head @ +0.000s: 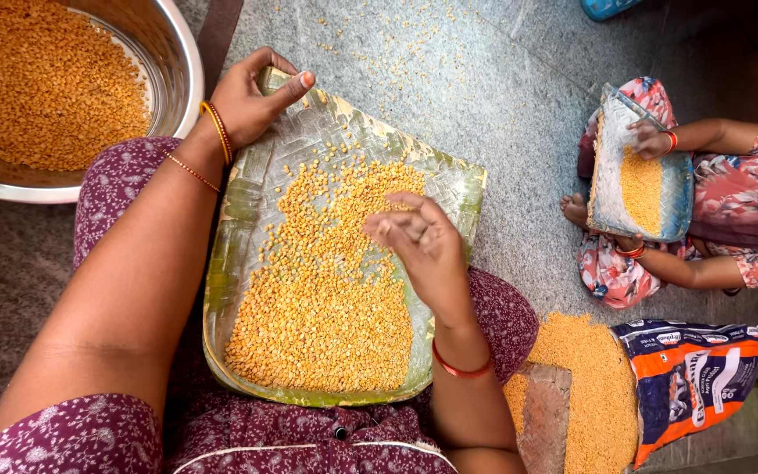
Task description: The person sorts yellow grains by hand on a green tray, moving individual pieces or small clusters from one side of the tray to the other before emptying the sorted grains into a large metal bowl on the floor.
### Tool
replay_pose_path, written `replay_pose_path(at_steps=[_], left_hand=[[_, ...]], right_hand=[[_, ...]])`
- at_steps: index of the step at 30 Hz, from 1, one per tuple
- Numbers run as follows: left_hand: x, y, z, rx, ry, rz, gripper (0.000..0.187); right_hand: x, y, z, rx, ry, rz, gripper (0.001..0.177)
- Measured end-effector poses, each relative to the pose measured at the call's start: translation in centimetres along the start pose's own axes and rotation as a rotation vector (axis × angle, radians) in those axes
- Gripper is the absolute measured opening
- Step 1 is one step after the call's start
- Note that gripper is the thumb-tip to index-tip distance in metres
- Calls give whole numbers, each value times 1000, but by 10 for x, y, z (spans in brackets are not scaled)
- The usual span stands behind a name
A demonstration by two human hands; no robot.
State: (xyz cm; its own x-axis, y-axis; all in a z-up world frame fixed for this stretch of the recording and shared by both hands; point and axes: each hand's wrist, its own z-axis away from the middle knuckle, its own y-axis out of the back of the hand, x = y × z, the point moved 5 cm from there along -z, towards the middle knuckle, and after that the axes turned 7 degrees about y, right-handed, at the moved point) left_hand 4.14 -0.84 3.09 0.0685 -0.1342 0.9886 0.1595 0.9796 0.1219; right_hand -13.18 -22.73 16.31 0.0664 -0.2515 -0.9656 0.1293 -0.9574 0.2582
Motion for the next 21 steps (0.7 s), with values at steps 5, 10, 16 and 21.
replay_pose_path(at_steps=[5,10,16,21], left_hand=[[6,2,-1,7,-219,11,43],[-7,0,-5,-18,48,62,42],[-6,2,-2,5,-69,55,45],[-5,-4,-4,-5,5,-17,46]], right_hand=[[-96,-14,30,-197,37,-211,19],[-149,-4,27,-158,274,-487,15],[-52,-12,-25,124,163,-226,14],[28,-41,-42,22,121,342,9]])
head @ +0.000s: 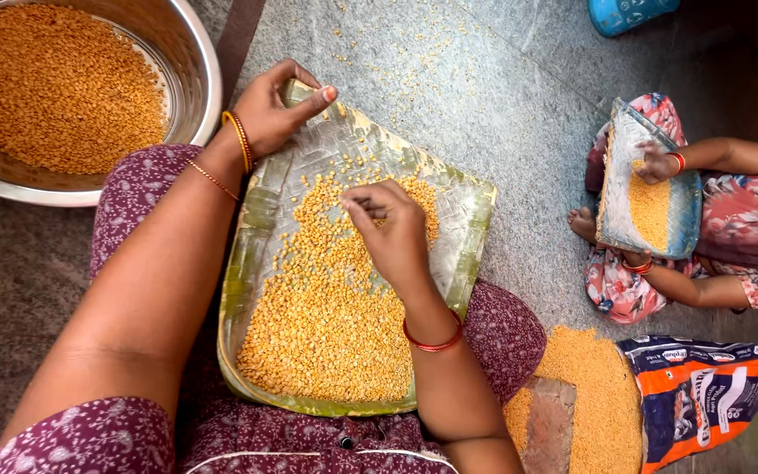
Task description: The person sorts yellow grains by hand on a green tray, moving individual pieces or small clusters from one side of the tray to the other before emptying the sorted grains into a large metal bowl on the floor.
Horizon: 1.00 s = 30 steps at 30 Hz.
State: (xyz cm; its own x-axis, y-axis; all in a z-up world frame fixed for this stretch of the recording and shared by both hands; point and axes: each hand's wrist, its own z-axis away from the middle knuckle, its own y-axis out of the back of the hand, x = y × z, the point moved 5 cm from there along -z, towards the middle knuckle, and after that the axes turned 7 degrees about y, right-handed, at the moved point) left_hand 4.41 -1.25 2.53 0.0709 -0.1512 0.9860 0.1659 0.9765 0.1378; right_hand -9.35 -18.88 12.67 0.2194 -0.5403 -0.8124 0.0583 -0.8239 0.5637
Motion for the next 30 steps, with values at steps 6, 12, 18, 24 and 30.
replay_pose_path(at_steps=[6,12,18,24,30], left_hand=[[1,-1,0,-38,41,52,49],[4,0,2,-7,-42,36,50],[5,1,2,-11,7,-4,52],[2,-1,0,-10,-36,14,53],[-3,-1,-1,-28,0,-1,53]], right_hand=[[10,-25,4,-107,32,51,9],[3,-34,4,-128,112,146,8],[31,-20,3,-90,37,-87,6],[52,14,5,-126,-139,-359,6],[36,-15,14,-285,-129,-42,9]])
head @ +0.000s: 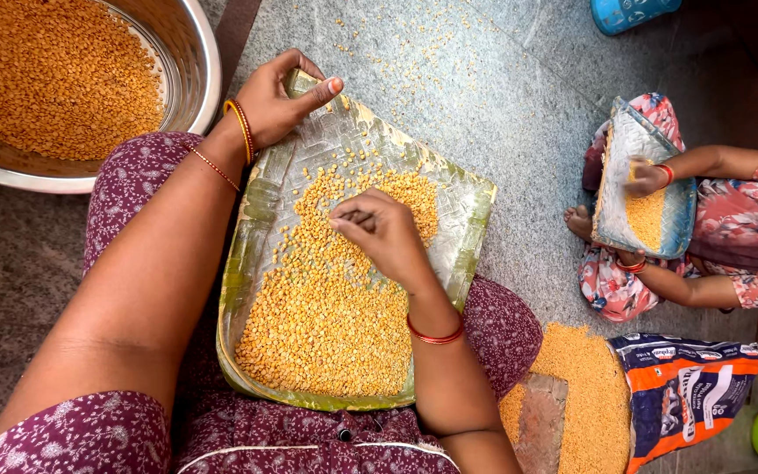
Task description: The person sorts yellow grains by hand on a green tray, moving individual pieces or small clusters from one side of the tray to the other before emptying the sorted grains into a large metal bowl on the floor.
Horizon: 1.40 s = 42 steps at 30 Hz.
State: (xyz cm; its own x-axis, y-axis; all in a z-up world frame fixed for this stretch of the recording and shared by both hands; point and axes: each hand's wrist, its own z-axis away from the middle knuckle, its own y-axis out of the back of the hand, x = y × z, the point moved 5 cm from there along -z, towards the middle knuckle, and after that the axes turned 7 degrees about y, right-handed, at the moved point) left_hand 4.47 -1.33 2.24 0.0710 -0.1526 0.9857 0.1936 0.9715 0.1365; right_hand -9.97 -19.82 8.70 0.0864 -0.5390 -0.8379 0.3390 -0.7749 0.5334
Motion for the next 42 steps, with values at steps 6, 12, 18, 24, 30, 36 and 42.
replay_pose_path(at_steps=[6,12,18,24,30,36,42], left_hand=[[1,0,0,12,7,-12,52],[5,0,1,4,6,-5,52],[2,0,0,4,-21,17,49],[3,-1,1,12,1,22,48],[7,0,1,-20,23,41,51],[8,0,1,3,27,-65,51],[5,0,1,14,9,-60,50]], right_hand=[[-12,-14,1,0,44,26,5],[-16,-16,2,8,66,109,5],[17,16,1,71,-61,-133,9],[12,95,4,537,404,-357,9],[32,119,12,692,117,-238,21],[29,69,5,472,55,119,10],[20,36,-5,387,54,235,4]])
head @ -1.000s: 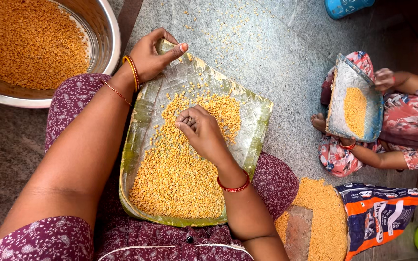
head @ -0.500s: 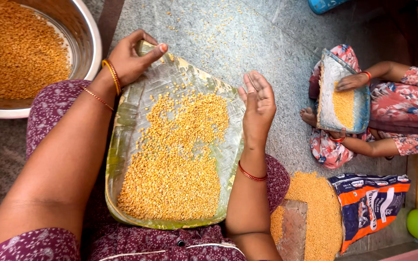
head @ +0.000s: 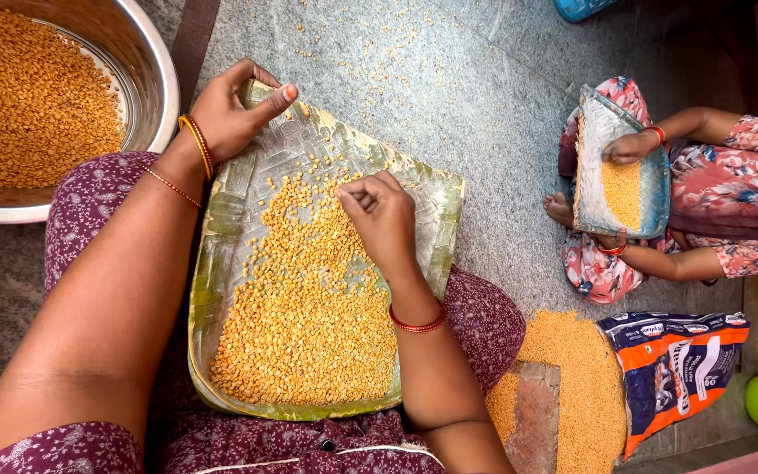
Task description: The person sorts yellow grains by hand on a green tray, moving individual pieces or small clusters from one side of the tray to the other before emptying the sorted grains into a large metal bowl on the floor.
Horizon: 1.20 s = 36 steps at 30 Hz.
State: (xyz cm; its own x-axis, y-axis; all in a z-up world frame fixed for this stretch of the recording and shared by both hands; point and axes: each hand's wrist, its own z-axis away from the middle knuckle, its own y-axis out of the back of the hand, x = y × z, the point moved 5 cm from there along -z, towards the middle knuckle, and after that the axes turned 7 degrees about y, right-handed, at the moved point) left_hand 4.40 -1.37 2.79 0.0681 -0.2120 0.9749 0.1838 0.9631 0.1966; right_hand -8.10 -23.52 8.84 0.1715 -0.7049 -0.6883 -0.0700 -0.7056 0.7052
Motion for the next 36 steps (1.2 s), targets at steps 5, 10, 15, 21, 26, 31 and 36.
replay_pose_path(at_steps=[5,10,15,21,26,31,36], left_hand=[[0,-1,-1,-1,-48,32,50],[1,-1,0,-10,9,36,50],[-1,-2,-1,-1,-38,52,50],[2,-1,-1,-23,30,92,50],[1,1,1,-21,88,4,51],[9,1,3,-32,82,56,53],[8,1,2,-24,28,81,52]], right_hand=[[-9,-5,-1,-14,5,-7,6],[-2,-8,-3,-43,-72,-43,9],[4,-5,-2,-29,-39,-57,11],[1,-13,1,-117,-53,100,3],[26,13,-9,36,-116,-218,7],[11,5,-9,17,-62,-244,5],[-17,3,-8,-17,22,31,11]])
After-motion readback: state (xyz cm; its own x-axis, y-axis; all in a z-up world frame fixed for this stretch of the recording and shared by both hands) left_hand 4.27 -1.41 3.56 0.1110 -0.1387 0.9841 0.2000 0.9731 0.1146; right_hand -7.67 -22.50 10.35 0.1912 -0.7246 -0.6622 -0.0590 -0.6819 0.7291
